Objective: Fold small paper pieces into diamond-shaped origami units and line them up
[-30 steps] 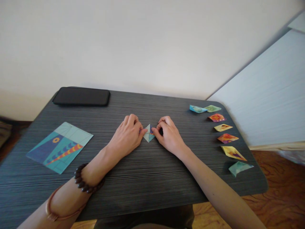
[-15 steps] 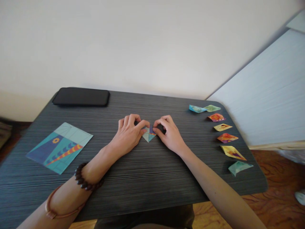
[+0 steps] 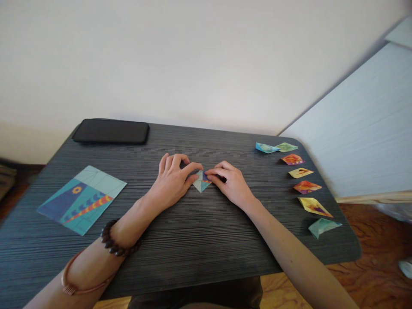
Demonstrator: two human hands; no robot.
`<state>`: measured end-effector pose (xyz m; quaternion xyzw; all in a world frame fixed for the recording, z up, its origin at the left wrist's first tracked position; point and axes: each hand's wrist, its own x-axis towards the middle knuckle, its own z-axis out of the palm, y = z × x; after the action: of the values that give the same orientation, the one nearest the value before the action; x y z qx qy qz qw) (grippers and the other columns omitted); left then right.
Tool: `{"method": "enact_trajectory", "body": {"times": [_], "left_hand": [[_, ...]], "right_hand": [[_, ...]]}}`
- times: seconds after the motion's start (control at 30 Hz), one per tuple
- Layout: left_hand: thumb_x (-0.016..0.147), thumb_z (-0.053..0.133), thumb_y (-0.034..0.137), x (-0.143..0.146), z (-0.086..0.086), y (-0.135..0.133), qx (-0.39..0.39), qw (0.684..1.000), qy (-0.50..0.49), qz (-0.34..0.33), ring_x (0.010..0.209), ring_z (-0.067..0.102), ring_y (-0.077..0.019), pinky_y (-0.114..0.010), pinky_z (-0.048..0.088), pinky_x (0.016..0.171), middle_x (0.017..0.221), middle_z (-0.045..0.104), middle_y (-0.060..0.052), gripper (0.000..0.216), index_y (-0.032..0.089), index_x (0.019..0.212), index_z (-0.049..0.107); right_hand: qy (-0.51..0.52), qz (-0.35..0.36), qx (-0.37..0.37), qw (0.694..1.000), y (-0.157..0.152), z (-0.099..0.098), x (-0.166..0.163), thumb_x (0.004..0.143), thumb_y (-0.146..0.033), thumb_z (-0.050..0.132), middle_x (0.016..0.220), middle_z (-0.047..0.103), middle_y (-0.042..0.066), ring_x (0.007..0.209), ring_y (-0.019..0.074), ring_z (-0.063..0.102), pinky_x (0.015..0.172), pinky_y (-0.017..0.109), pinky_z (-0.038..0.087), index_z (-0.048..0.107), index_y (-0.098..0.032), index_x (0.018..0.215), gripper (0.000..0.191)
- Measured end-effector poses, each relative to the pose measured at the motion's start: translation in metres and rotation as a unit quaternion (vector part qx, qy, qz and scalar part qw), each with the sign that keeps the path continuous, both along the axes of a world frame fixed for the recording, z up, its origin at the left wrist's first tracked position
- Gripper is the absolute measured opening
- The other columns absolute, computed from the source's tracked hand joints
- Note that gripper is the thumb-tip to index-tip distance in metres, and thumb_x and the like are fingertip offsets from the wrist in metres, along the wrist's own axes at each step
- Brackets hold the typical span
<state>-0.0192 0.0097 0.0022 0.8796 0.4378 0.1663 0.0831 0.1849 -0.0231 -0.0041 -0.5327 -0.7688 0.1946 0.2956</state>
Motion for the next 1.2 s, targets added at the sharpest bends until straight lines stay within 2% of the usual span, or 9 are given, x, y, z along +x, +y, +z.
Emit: {"method": "enact_trajectory", "body": {"times": [0.23,0.33,0.57,0.73,0.93,1.03,1.2], "left_hand": [[0.091,0.045,0.035,0.001,0.006,-0.002,0.015,1.0,-0.003,-0.021,0.101,0.041,-0.0239,-0.052,0.031,0.101,0.105,0.047,-0.006,0.024,0.029,0.099,0.067],[0.091,0.045,0.036,0.0,0.007,-0.002,0.007,1.0,-0.006,-0.023,0.1,0.041,-0.0239,-0.05,0.035,0.098,0.104,0.048,-0.007,0.025,0.027,0.1,0.066],[0.088,0.049,0.04,0.0,0.005,-0.004,-0.006,1.0,-0.024,-0.008,0.104,0.04,-0.0241,-0.052,0.029,0.103,0.104,0.047,-0.006,0.025,0.026,0.099,0.067],[0.085,0.054,0.043,0.005,0.003,-0.005,0.002,0.999,-0.035,0.011,0.103,0.041,-0.0249,-0.054,0.028,0.103,0.103,0.048,-0.006,0.024,0.026,0.095,0.067],[0.083,0.057,0.042,0.009,0.002,-0.004,-0.009,0.999,-0.028,0.023,0.104,0.04,-0.0256,-0.057,0.021,0.106,0.104,0.048,-0.006,0.022,0.025,0.094,0.066],[0.085,0.054,0.042,0.006,0.002,-0.003,-0.026,0.999,-0.033,0.009,0.107,0.04,-0.0253,-0.058,0.018,0.107,0.105,0.048,-0.005,0.024,0.026,0.097,0.066],[0.089,0.048,0.036,-0.005,-0.001,0.003,-0.047,0.998,-0.039,-0.02,0.107,0.038,-0.0244,-0.058,0.02,0.106,0.106,0.046,-0.005,0.024,0.03,0.102,0.067]], "right_hand": [[-0.064,0.022,0.031,0.997,-0.006,0.001,0.0,0.093,-0.029,0.046,0.094,0.059,0.005,0.084,0.0148,0.057,0.078,0.031,0.047,0.067,-0.023,0.105,0.025],[-0.076,0.022,0.028,0.996,-0.006,0.002,0.0,0.094,-0.028,0.045,0.095,0.059,0.004,0.083,0.0147,0.057,0.078,0.031,0.048,0.067,-0.023,0.104,0.025],[-0.07,0.035,0.049,0.996,-0.006,-0.002,0.005,0.094,-0.028,0.045,0.095,0.06,0.005,0.085,0.0148,0.058,0.079,0.03,0.048,0.066,-0.023,0.106,0.025],[-0.128,0.029,0.027,0.991,-0.007,0.007,0.001,0.095,-0.026,0.042,0.096,0.06,0.005,0.083,0.0146,0.058,0.076,0.03,0.048,0.066,-0.02,0.097,0.024],[-0.127,0.038,0.019,0.991,-0.005,0.01,0.0,0.095,-0.026,0.041,0.094,0.059,0.006,0.082,0.0149,0.058,0.075,0.029,0.047,0.063,-0.018,0.094,0.022],[-0.115,0.037,0.022,0.992,-0.005,0.007,0.001,0.094,-0.026,0.043,0.094,0.059,0.005,0.084,0.0148,0.058,0.077,0.029,0.047,0.062,-0.019,0.097,0.021],[-0.093,0.037,0.015,0.995,-0.005,0.007,0.002,0.094,-0.026,0.045,0.093,0.059,0.004,0.083,0.0145,0.057,0.077,0.029,0.046,0.063,-0.02,0.098,0.02]]}}
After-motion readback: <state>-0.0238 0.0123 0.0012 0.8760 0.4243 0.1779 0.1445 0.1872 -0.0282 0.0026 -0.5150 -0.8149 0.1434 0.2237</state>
